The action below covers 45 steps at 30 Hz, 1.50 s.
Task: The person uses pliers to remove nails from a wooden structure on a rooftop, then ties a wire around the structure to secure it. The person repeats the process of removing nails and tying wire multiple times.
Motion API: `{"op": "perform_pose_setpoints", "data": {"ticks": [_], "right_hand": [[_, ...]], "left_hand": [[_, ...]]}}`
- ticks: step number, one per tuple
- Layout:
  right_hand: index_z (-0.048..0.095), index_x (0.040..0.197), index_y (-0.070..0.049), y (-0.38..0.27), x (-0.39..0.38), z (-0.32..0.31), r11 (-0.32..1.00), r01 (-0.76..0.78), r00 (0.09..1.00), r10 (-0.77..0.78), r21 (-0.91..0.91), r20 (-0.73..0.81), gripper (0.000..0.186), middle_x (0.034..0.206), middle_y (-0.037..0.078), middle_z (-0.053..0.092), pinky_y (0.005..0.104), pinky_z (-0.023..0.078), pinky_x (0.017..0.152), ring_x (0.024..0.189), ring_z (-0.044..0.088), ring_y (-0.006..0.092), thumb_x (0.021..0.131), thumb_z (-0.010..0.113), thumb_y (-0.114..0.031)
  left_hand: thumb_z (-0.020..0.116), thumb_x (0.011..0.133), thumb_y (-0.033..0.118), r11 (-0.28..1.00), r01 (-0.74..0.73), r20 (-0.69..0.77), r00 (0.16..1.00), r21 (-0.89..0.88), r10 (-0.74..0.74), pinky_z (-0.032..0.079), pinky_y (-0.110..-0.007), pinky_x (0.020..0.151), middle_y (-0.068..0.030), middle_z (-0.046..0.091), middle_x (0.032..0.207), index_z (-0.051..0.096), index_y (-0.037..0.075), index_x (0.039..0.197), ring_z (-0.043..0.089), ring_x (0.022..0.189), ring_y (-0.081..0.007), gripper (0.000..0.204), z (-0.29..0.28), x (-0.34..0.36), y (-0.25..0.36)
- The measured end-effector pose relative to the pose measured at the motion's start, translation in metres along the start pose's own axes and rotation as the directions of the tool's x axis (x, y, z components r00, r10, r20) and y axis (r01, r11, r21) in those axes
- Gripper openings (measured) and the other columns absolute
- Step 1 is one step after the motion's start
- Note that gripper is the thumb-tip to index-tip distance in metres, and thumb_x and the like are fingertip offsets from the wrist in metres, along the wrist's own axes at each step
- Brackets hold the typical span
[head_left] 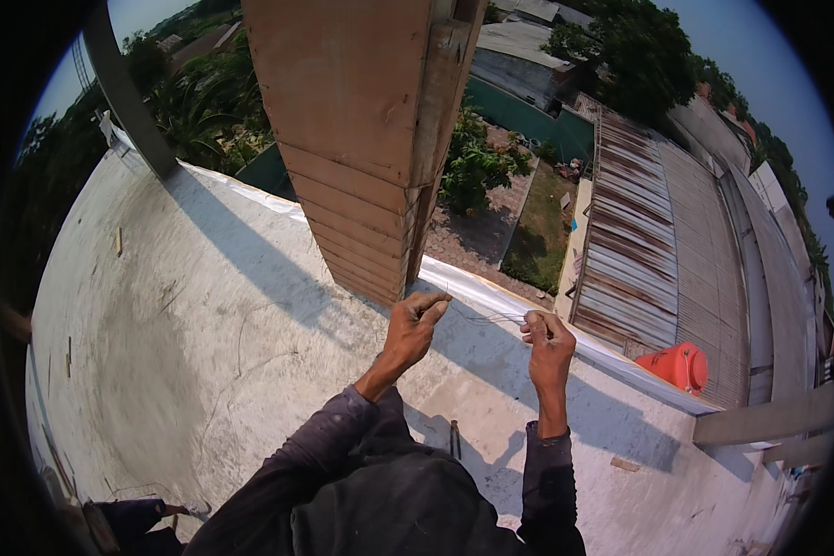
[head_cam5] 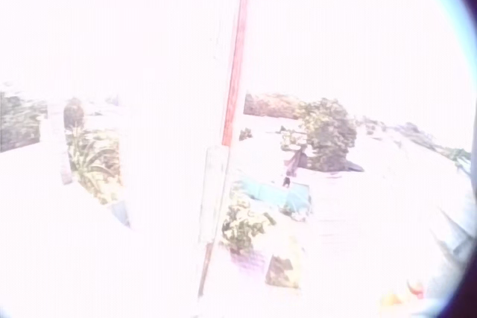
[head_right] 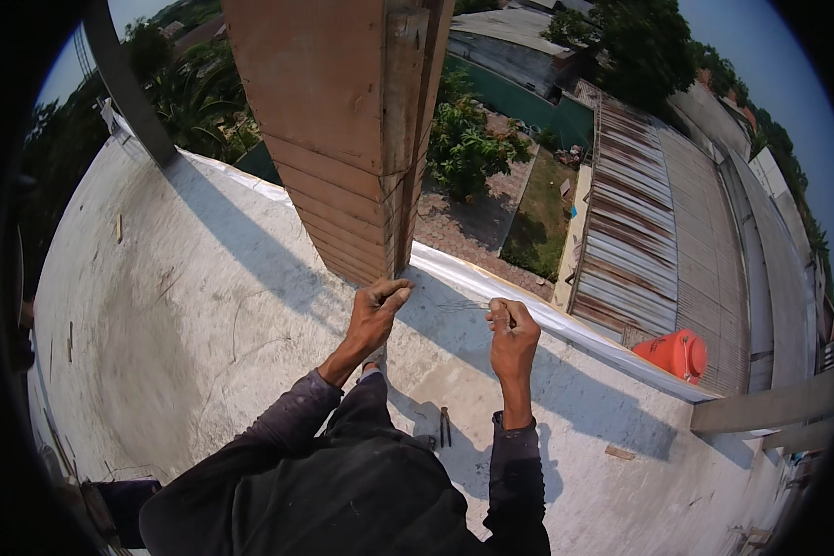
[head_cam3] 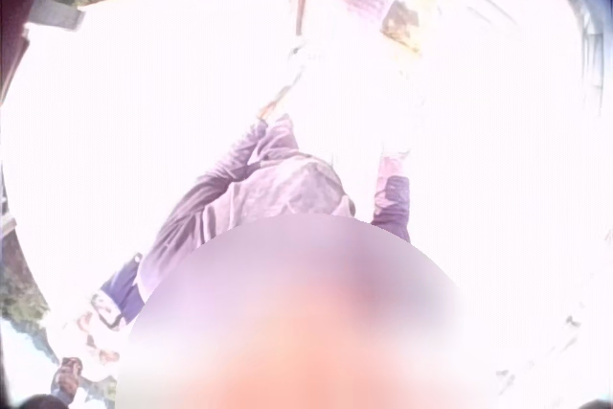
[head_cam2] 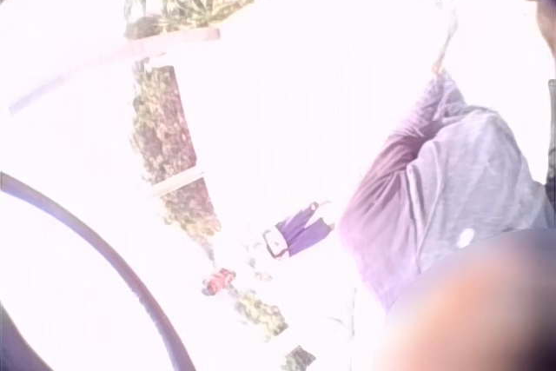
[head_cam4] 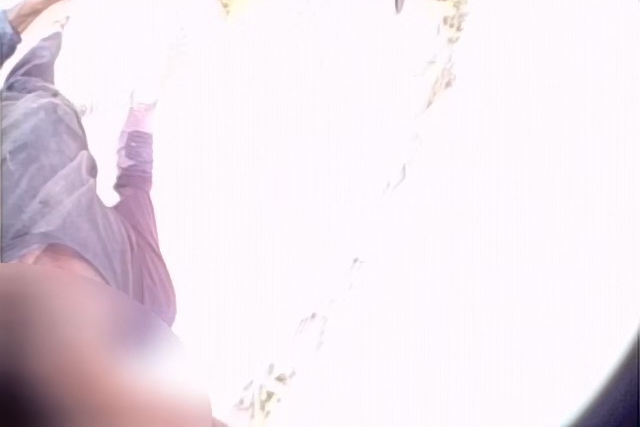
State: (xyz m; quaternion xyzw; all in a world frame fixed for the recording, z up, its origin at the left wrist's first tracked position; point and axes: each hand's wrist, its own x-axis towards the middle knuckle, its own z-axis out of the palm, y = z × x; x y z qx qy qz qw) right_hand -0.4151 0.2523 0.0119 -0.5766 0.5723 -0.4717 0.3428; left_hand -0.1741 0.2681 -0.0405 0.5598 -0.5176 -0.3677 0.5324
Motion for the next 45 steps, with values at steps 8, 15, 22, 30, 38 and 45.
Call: {"op": "perform_pose_setpoints", "data": {"ticks": [8,15,22,30,38,45], "right_hand": [[0.069,0.1,0.005,-0.006,0.079,0.095,0.992,0.098,0.995,-0.099,0.076,0.015,0.032,0.085,0.008,0.068,0.0315,0.055,0.067,0.073,0.065,0.0156,0.101,0.061,-0.026],[0.065,0.109,0.005,-0.011,0.157,0.172,0.766,-0.159,0.986,0.15,0.623,0.067,0.033,0.069,0.004,0.056,0.032,0.054,0.059,0.064,0.063,0.0167,0.102,0.059,-0.027],[0.063,0.118,0.009,0.011,0.205,0.205,0.783,-0.294,0.953,0.197,0.549,0.23,0.036,0.071,0.003,0.054,0.0307,0.051,0.058,0.061,0.056,0.0141,0.099,0.062,-0.022],[0.063,0.119,0.013,0.024,0.238,0.197,0.798,-0.383,0.896,0.197,0.465,0.399,0.036,0.079,0.01,0.065,0.0329,0.056,0.068,0.071,0.065,0.018,0.094,0.068,-0.012],[0.067,0.112,0.011,0.029,0.262,0.183,0.844,-0.381,0.847,0.156,0.377,0.508,0.029,0.081,0.013,0.068,0.0301,0.055,0.06,0.069,0.067,0.0177,0.092,0.07,-0.01],[0.071,0.102,0.006,0.024,0.275,0.178,0.929,-0.286,0.813,0.104,0.237,0.573,0.022,0.083,0.011,0.07,0.0297,0.055,0.064,0.071,0.066,0.015,0.092,0.072,-0.013]], "left_hand": [[0.067,0.096,0.019,0.997,-0.064,-0.223,0.973,-0.036,0.055,0.046,-0.028,0.069,-0.0077,0.061,0.088,0.072,0.0,0.106,0.057,0.078,-0.016,0.022,-0.035,0.08,0.012],[0.07,0.094,0.019,0.995,0.038,-0.098,0.995,0.094,-0.029,0.048,-0.03,0.07,-0.0097,0.062,0.09,0.071,0.0,0.106,0.058,0.076,-0.0168,0.023,-0.082,0.153,0.005],[0.063,0.097,0.024,0.989,0.134,0.045,0.99,-0.068,-0.131,0.049,-0.035,0.084,-0.0157,0.068,0.101,0.068,-0.006,0.111,0.063,0.092,-0.0221,0.033,-0.059,0.216,-0.007],[0.06,0.099,0.028,0.957,0.226,-0.006,0.973,-0.184,-0.231,0.045,-0.028,0.078,-0.0054,0.066,0.097,0.067,-0.006,0.115,0.054,0.088,-0.0115,0.038,-0.036,0.241,-0.044],[0.056,0.1,0.029,0.888,0.374,-0.04,0.916,-0.269,-0.398,0.047,-0.033,0.08,-0.0143,0.068,0.098,0.064,-0.009,0.12,0.057,0.088,-0.0178,0.044,-0.007,0.268,-0.027],[0.052,0.101,0.032,0.856,0.369,-0.089,0.901,-0.361,-0.426,0.044,-0.03,0.071,-0.0076,0.063,0.093,0.063,-0.007,0.121,0.051,0.077,-0.0138,0.045,0.005,0.269,-0.021]]}}
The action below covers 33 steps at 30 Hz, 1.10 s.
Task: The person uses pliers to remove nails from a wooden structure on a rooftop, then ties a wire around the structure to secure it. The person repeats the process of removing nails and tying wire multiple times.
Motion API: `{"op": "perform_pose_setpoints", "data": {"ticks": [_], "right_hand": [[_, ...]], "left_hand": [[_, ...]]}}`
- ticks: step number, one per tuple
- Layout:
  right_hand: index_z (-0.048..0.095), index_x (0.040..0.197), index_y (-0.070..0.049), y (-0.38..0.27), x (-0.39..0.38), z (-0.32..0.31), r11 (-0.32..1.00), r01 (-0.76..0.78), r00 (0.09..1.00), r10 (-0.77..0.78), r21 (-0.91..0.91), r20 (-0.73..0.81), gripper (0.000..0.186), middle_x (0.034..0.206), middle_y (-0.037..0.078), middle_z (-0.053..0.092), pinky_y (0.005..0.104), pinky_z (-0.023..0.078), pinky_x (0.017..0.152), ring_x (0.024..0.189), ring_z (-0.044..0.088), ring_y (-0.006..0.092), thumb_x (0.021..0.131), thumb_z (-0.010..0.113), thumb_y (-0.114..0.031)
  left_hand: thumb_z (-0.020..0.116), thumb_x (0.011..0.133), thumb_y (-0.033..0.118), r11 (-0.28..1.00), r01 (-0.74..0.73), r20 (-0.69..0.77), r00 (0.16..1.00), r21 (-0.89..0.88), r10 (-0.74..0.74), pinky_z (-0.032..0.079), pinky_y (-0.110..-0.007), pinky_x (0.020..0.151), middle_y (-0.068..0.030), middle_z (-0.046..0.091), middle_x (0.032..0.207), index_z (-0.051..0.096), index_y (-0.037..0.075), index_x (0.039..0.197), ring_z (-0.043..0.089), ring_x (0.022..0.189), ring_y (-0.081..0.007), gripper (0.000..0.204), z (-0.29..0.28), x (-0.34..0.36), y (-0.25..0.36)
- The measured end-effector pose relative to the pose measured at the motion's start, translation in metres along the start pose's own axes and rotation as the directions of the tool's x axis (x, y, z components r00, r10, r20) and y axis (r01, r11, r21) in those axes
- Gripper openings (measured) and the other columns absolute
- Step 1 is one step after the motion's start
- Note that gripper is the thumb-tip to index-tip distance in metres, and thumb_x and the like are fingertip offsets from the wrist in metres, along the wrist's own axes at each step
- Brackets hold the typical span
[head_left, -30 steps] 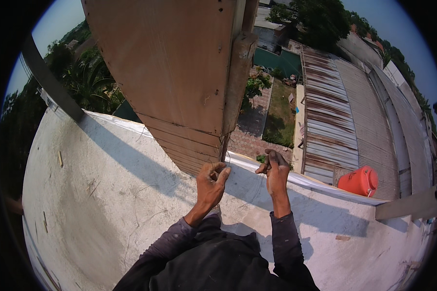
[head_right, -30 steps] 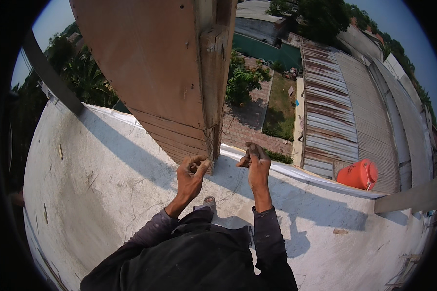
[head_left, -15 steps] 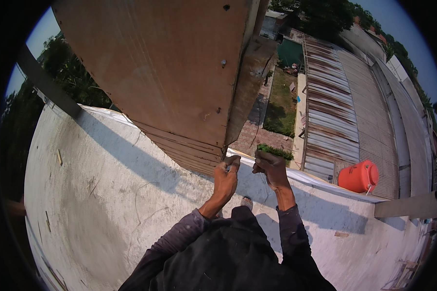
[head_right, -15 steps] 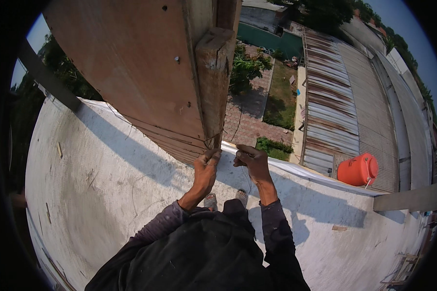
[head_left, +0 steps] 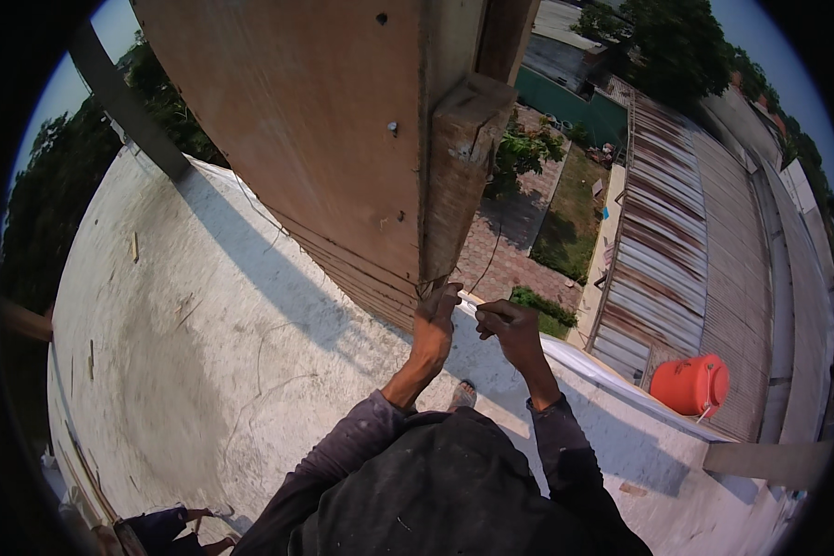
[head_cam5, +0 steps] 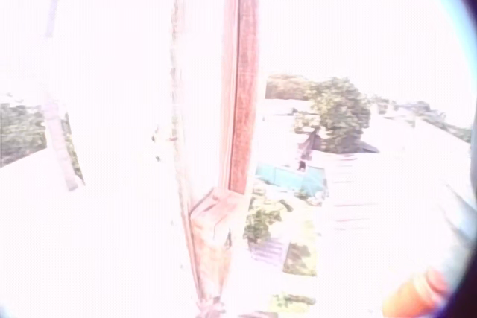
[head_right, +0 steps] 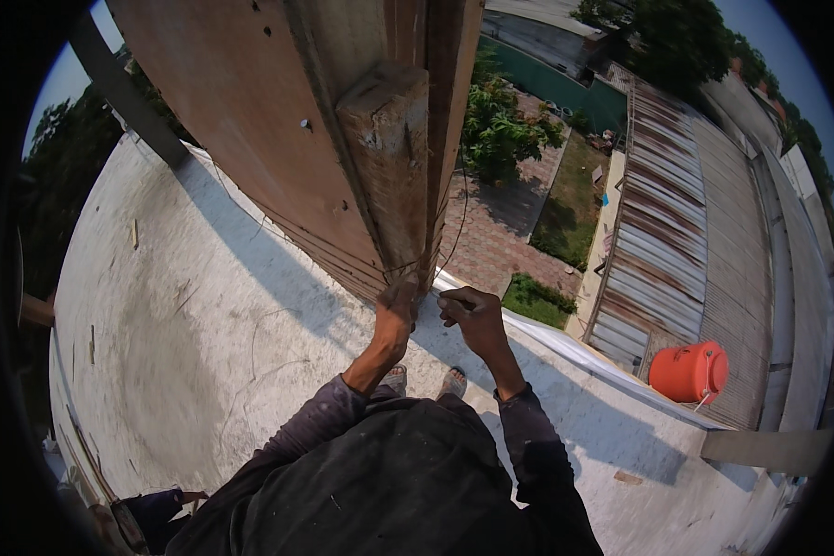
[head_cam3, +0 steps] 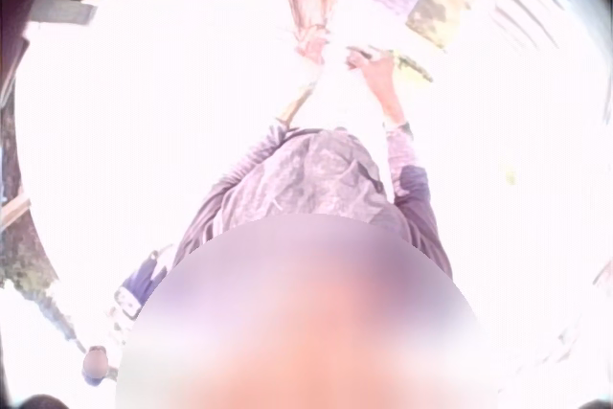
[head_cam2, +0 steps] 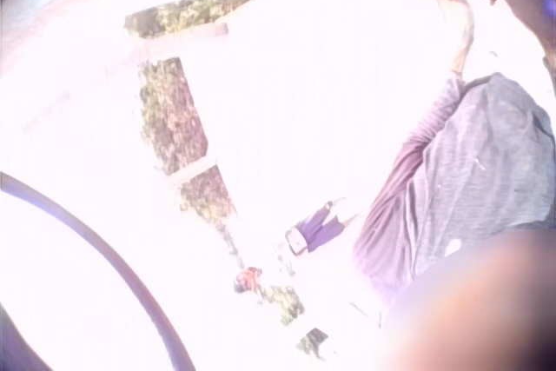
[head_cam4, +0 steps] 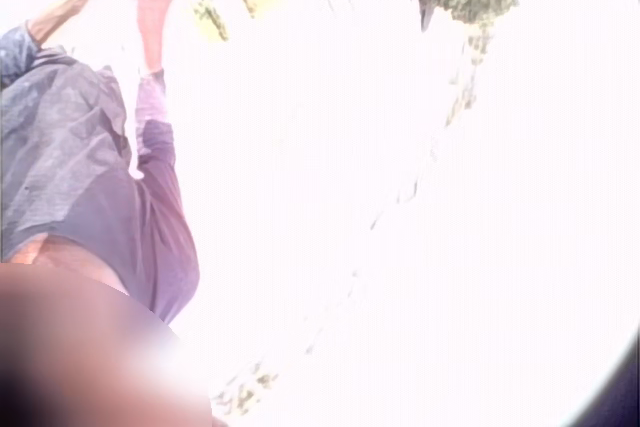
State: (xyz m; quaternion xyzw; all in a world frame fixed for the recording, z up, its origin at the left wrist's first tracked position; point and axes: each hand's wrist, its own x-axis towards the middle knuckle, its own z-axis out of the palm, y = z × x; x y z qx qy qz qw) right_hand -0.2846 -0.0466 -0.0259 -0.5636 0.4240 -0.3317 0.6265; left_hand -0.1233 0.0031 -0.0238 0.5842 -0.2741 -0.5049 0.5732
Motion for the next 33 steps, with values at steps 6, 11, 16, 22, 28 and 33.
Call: {"op": "perform_pose_setpoints", "data": {"ticks": [6,11,16,22,28,33], "right_hand": [[0.068,0.1,0.004,0.007,0.013,0.015,0.947,0.151,0.981,-0.179,-0.285,-0.075,0.019,0.082,0.012,0.072,0.0295,0.056,0.068,0.074,0.069,0.015,0.087,0.076,-0.007],[0.064,0.107,0.003,0.011,0.018,0.024,0.882,0.258,0.935,-0.331,-0.395,-0.129,0.027,0.09,0.013,0.072,0.0316,0.056,0.073,0.083,0.072,0.0192,0.085,0.077,-0.005],[0.06,0.116,0.001,0.009,0.019,0.022,0.852,0.267,0.921,-0.363,-0.45,-0.14,0.034,0.091,0.013,0.072,0.0316,0.056,0.073,0.084,0.073,0.0204,0.085,0.074,-0.001],[0.058,0.126,0.0,0.007,0.02,0.02,0.807,0.301,0.905,-0.409,-0.508,-0.113,0.043,0.091,0.013,0.071,0.0317,0.056,0.073,0.081,0.071,0.0196,0.085,0.072,0.003],[0.059,0.129,-0.001,0.008,0.02,0.017,0.802,0.313,0.902,-0.418,-0.509,-0.104,0.046,0.091,0.012,0.07,0.0318,0.056,0.072,0.08,0.07,0.0192,0.085,0.073,0.003],[0.06,0.129,-0.004,0.011,0.022,0.015,0.699,0.378,0.857,-0.513,-0.607,-0.057,0.046,0.092,0.011,0.07,0.0324,0.056,0.071,0.08,0.07,0.0198,0.085,0.073,0.003]], "left_hand": [[0.051,0.102,0.033,0.998,-0.055,-0.018,0.998,0.0,0.055,0.043,-0.028,0.068,-0.0069,0.064,0.095,0.063,-0.007,0.121,0.05,0.075,-0.012,0.045,0.001,0.003,-0.008],[0.052,0.103,0.03,0.997,-0.019,-0.022,1.0,-0.08,0.017,0.038,-0.025,0.058,-0.003,0.064,0.091,0.066,-0.004,0.118,0.044,0.065,-0.0069,0.04,-0.002,0.009,-0.009],[0.051,0.103,0.029,0.999,-0.023,-0.005,1.0,-0.034,0.023,0.037,-0.025,0.056,-0.0021,0.065,0.09,0.067,-0.002,0.117,0.043,0.063,-0.0055,0.037,-0.005,0.012,-0.007],[0.051,0.102,0.03,0.998,0.007,0.023,1.0,-0.063,-0.006,0.038,-0.025,0.055,-0.0051,0.069,0.095,0.067,-0.002,0.118,0.042,0.06,-0.0062,0.039,-0.002,0.019,-0.005],[0.052,0.102,0.031,0.995,0.059,0.081,0.995,-0.081,-0.053,0.034,-0.026,0.052,-0.0026,0.065,0.083,0.069,-0.002,0.115,0.04,0.056,-0.0057,0.039,0.0,0.022,-0.003],[0.053,0.103,0.032,0.992,0.077,0.075,0.995,-0.095,-0.07,0.032,-0.026,0.05,0.0017,0.053,0.065,0.07,-0.002,0.111,0.039,0.054,-0.0054,0.039,0.006,0.023,-0.001]]}}
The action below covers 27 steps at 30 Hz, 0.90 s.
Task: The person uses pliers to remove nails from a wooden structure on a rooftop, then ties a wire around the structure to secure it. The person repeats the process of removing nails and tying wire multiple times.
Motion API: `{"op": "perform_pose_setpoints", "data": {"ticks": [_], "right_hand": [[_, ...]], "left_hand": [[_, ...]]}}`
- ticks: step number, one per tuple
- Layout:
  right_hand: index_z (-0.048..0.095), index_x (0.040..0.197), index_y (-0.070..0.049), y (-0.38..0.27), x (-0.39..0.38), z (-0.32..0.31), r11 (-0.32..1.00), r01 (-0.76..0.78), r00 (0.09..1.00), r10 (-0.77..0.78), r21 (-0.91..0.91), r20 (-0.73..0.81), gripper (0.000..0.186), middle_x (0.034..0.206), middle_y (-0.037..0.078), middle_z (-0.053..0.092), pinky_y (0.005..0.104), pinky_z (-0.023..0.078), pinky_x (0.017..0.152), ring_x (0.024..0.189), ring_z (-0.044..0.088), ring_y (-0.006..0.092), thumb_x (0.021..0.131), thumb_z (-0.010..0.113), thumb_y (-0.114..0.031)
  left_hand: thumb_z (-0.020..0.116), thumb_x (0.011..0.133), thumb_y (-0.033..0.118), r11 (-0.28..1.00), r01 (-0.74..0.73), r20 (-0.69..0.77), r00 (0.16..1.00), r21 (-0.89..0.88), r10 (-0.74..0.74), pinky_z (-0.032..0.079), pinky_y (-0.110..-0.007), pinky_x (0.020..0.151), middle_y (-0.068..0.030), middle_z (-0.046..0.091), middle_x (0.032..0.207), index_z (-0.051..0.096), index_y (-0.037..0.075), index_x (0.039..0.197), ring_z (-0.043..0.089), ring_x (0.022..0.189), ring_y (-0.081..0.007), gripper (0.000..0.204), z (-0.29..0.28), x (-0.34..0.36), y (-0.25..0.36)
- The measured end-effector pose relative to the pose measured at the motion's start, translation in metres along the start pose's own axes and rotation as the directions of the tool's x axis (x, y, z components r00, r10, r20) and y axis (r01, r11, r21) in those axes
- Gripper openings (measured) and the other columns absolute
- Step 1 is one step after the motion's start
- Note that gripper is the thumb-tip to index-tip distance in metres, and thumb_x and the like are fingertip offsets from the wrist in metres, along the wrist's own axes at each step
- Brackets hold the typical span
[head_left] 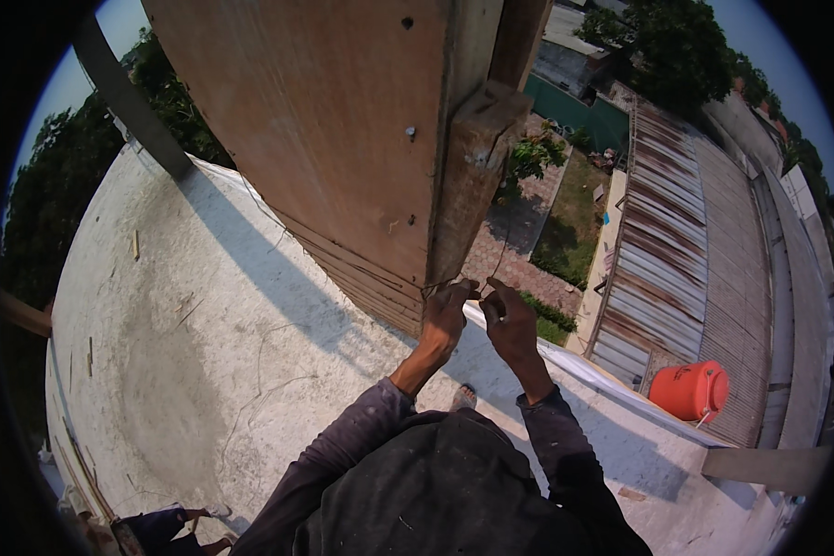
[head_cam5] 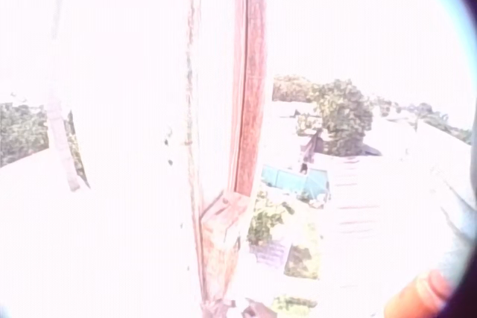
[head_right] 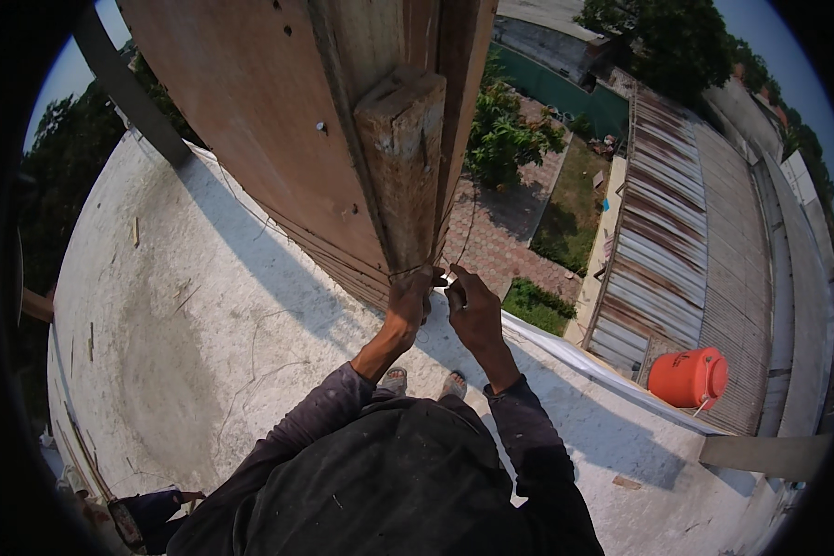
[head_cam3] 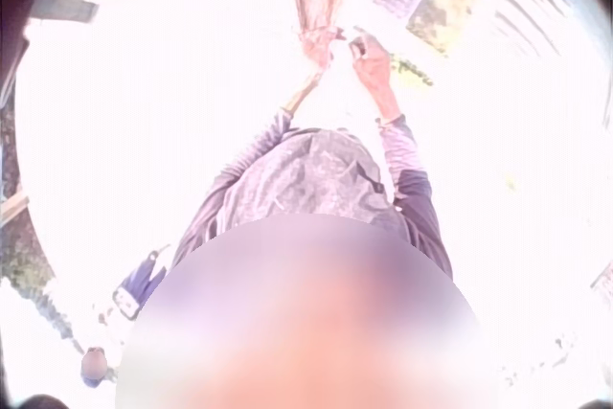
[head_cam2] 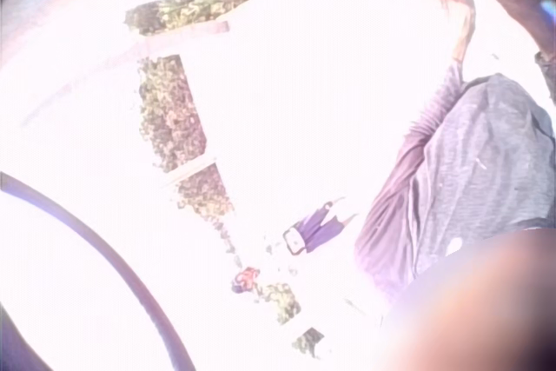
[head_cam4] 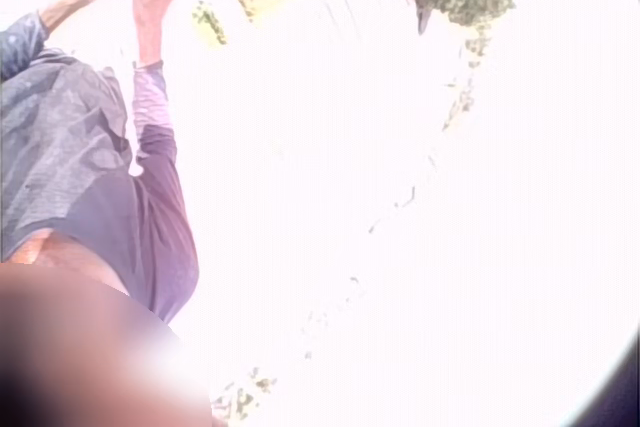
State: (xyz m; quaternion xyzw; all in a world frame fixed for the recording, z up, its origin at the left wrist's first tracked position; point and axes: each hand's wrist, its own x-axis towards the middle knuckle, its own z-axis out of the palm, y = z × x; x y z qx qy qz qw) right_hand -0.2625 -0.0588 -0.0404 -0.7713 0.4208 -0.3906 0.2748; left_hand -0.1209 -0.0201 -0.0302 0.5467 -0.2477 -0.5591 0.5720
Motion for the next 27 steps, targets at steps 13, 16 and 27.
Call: {"op": "perform_pose_setpoints", "data": {"ticks": [13,16,27], "right_hand": [[0.061,0.126,-0.005,-0.003,0.003,0.003,1.0,0.004,1.0,-0.003,0.02,-0.015,0.042,0.095,0.014,0.07,0.036,0.056,0.07,0.082,0.072,0.0262,0.086,0.07,0.003],[0.062,0.123,-0.006,-0.005,0.005,0.0,1.0,0.015,1.0,-0.015,0.016,-0.024,0.039,0.1,0.016,0.069,0.0386,0.056,0.067,0.083,0.071,0.0306,0.086,0.07,0.002],[0.066,0.118,-0.004,-0.01,0.009,-0.008,0.999,0.043,0.997,-0.044,-0.006,-0.071,0.03,0.096,0.016,0.069,0.0377,0.055,0.069,0.081,0.07,0.0301,0.089,0.065,0.004]], "left_hand": [[0.054,0.102,0.034,0.997,0.051,0.015,0.999,-0.055,-0.05,0.024,-0.026,0.041,0.0056,0.042,0.052,0.074,0.004,0.1,0.033,0.043,-0.005,0.036,0.0,0.013,0.0],[0.055,0.102,0.034,0.995,0.053,0.039,0.998,-0.079,-0.05,0.023,-0.026,0.041,0.0061,0.041,0.051,0.074,0.004,0.098,0.032,0.043,-0.0048,0.036,0.0,0.015,0.001],[0.066,0.093,0.017,0.992,-0.076,0.101,0.993,0.097,0.066,0.048,-0.027,0.067,-0.0074,0.068,0.081,0.071,-0.006,0.102,0.061,0.074,-0.0117,0.025,0.0,0.008,0.011]]}}
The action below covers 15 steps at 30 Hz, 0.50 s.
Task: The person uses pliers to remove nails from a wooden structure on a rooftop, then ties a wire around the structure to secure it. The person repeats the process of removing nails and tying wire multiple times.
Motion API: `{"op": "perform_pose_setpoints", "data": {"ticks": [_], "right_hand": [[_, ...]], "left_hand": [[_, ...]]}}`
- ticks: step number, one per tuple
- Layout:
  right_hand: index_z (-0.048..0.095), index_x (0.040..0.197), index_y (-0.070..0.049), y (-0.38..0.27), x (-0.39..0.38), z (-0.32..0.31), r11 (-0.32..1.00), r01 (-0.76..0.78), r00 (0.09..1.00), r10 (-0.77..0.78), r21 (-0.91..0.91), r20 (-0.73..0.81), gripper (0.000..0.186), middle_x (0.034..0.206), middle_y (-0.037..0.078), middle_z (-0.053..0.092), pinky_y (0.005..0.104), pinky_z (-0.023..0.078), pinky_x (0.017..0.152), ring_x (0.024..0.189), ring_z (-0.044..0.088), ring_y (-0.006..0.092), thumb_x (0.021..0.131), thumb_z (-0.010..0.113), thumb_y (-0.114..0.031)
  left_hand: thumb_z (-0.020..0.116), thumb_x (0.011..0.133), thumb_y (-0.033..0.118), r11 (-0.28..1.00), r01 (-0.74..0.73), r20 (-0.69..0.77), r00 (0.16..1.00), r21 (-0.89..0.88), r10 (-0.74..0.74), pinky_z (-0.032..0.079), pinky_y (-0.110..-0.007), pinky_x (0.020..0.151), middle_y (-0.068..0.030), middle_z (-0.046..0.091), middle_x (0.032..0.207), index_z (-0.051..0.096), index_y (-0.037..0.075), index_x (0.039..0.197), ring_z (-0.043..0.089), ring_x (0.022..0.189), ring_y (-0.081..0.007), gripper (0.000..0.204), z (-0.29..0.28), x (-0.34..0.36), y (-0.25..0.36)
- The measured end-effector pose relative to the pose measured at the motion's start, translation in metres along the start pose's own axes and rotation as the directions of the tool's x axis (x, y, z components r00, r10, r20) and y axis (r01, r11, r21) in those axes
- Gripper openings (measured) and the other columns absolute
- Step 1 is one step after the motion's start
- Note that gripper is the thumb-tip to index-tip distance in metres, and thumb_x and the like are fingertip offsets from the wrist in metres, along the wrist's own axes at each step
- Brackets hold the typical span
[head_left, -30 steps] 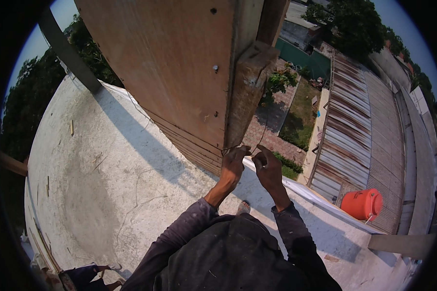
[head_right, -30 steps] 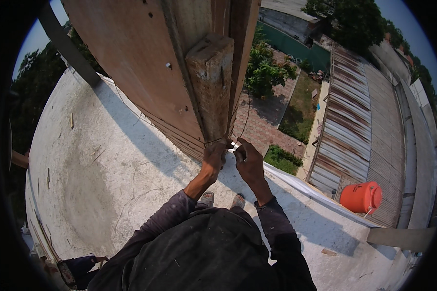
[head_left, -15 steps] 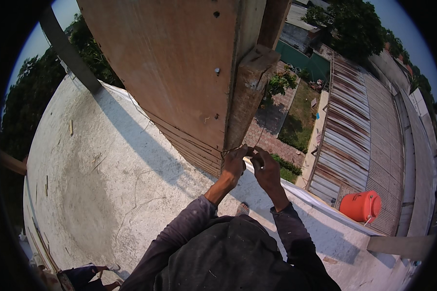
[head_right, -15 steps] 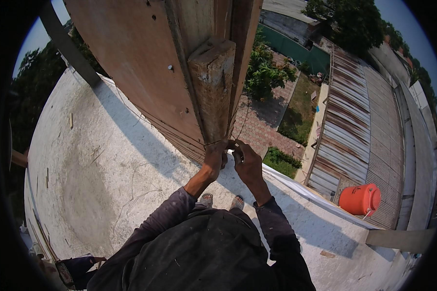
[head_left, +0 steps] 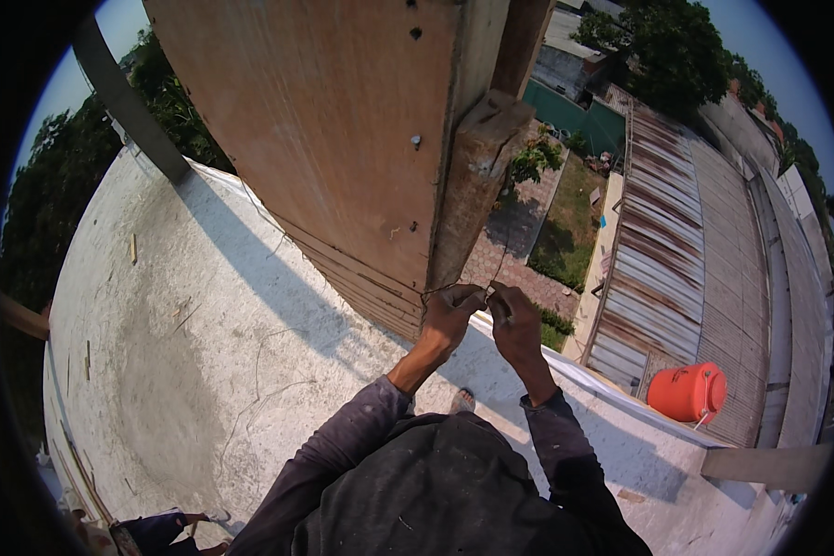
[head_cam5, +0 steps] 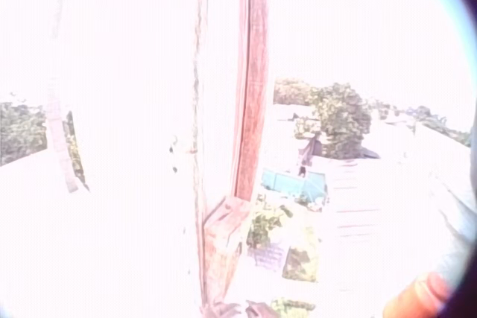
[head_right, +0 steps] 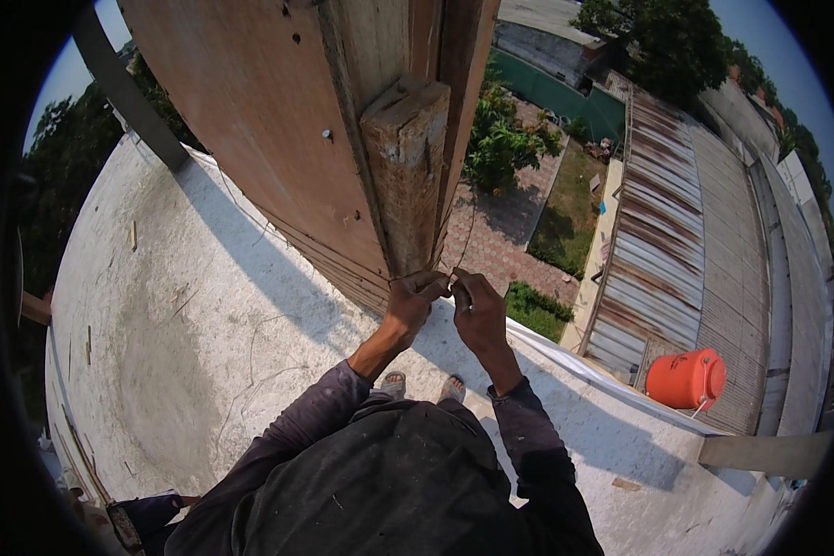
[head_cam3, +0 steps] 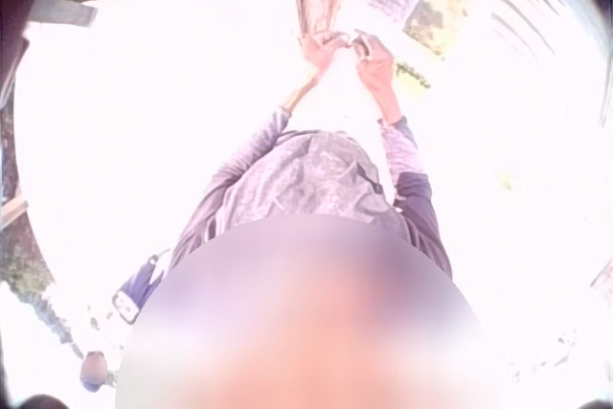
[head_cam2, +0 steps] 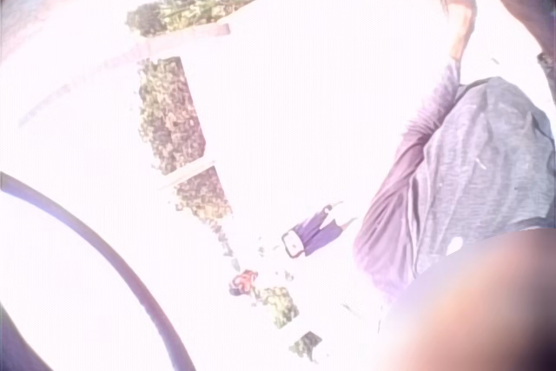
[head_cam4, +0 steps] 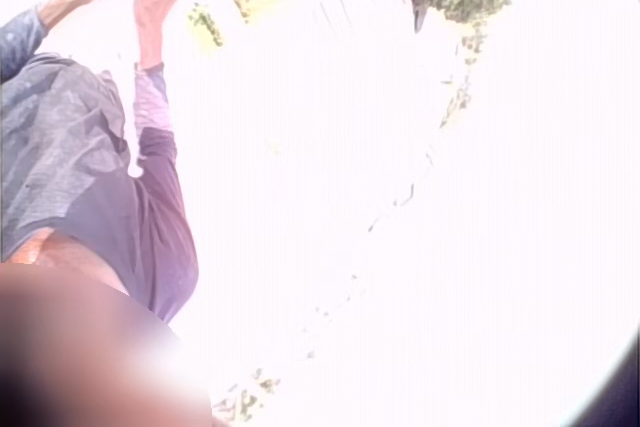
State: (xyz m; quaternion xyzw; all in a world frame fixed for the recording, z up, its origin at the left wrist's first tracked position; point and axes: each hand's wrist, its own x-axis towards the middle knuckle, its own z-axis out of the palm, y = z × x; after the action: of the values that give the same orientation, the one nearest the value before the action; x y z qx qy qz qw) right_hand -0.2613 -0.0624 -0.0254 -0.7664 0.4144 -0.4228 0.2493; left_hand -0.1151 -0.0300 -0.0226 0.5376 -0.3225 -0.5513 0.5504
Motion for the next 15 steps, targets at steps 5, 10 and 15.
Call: {"op": "perform_pose_setpoints", "data": {"ticks": [5,10,15], "right_hand": [[0.066,0.115,-0.004,0.001,0.003,-0.005,0.998,0.051,0.996,-0.052,-0.022,-0.076,0.028,0.094,0.016,0.068,0.0385,0.054,0.067,0.08,0.07,0.0309,0.089,0.063,0.005],[0.067,0.113,-0.003,-0.003,0.007,-0.013,0.998,0.028,0.999,-0.03,-0.058,-0.035,0.024,0.093,0.016,0.067,0.0392,0.053,0.066,0.078,0.069,0.0317,0.09,0.062,0.001],[0.068,0.111,-0.005,-0.008,0.009,-0.014,0.995,-0.022,1.0,0.02,-0.095,-0.022,0.019,0.088,0.015,0.068,0.038,0.052,0.064,0.074,0.068,0.0309,0.093,0.062,-0.005]], "left_hand": [[0.066,0.089,0.008,1.0,0.005,0.001,1.0,-0.004,-0.005,0.05,-0.027,0.074,-0.0084,0.071,0.088,0.07,-0.008,0.104,0.063,0.08,-0.0133,0.022,0.002,-0.001,0.006],[0.067,0.087,0.005,0.998,0.058,-0.008,0.998,-0.033,-0.058,0.044,-0.025,0.059,-0.008,0.069,0.085,0.069,-0.007,0.107,0.056,0.066,-0.0093,0.023,0.003,0.001,0.01],[0.064,0.086,0.0,0.933,0.147,0.018,0.989,-0.327,-0.149,0.03,-0.023,0.042,-0.0041,0.061,0.074,0.065,-0.005,0.112,0.043,0.049,-0.0057,0.026,0.01,-0.005,0.018]]}}
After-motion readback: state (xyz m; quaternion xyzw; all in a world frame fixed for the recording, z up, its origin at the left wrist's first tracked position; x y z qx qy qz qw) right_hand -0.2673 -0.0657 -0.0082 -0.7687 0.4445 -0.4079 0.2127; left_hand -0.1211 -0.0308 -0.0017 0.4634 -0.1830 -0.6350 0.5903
